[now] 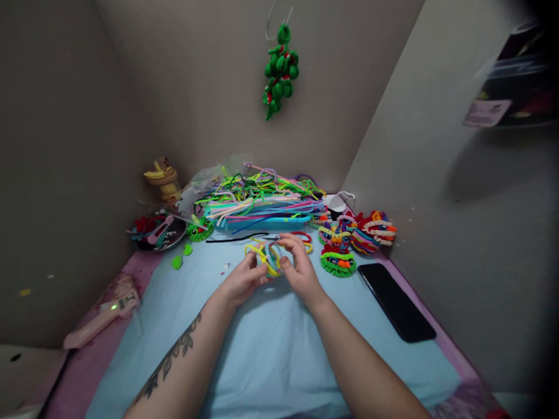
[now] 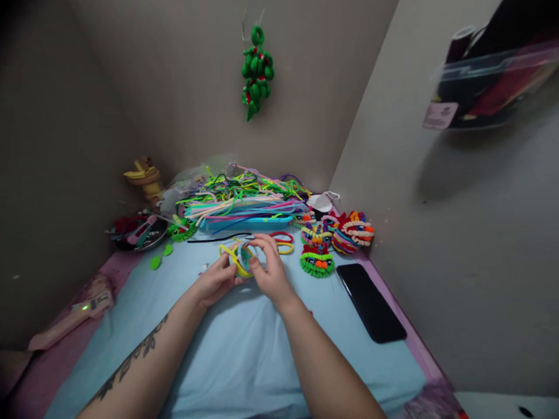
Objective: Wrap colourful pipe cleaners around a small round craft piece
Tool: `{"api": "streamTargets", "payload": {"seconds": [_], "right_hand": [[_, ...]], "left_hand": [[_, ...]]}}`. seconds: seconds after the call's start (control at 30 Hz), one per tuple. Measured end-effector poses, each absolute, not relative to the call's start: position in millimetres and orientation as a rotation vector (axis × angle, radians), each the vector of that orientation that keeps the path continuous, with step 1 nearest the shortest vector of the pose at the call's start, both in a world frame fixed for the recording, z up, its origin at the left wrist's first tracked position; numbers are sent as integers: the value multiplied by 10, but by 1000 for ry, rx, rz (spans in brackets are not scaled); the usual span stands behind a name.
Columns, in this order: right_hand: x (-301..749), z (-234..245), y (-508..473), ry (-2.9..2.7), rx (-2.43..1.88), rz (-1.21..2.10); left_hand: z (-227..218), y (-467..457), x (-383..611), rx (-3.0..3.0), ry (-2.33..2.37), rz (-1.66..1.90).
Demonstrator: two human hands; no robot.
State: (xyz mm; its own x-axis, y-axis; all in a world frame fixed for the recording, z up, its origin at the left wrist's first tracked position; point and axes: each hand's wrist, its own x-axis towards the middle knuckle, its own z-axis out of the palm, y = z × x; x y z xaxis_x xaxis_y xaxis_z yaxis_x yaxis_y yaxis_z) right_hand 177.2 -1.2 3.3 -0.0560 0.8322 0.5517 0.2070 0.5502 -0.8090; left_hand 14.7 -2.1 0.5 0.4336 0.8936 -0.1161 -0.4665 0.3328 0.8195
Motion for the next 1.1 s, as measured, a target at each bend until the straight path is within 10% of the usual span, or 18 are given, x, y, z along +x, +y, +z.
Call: {"api": "streamTargets", "payload": {"seconds": [1.1], "right_hand": [[1655,-33,-9,-1545,-1001,706]], "left_hand": [[-16,-44,327,767,820,1285]]}}
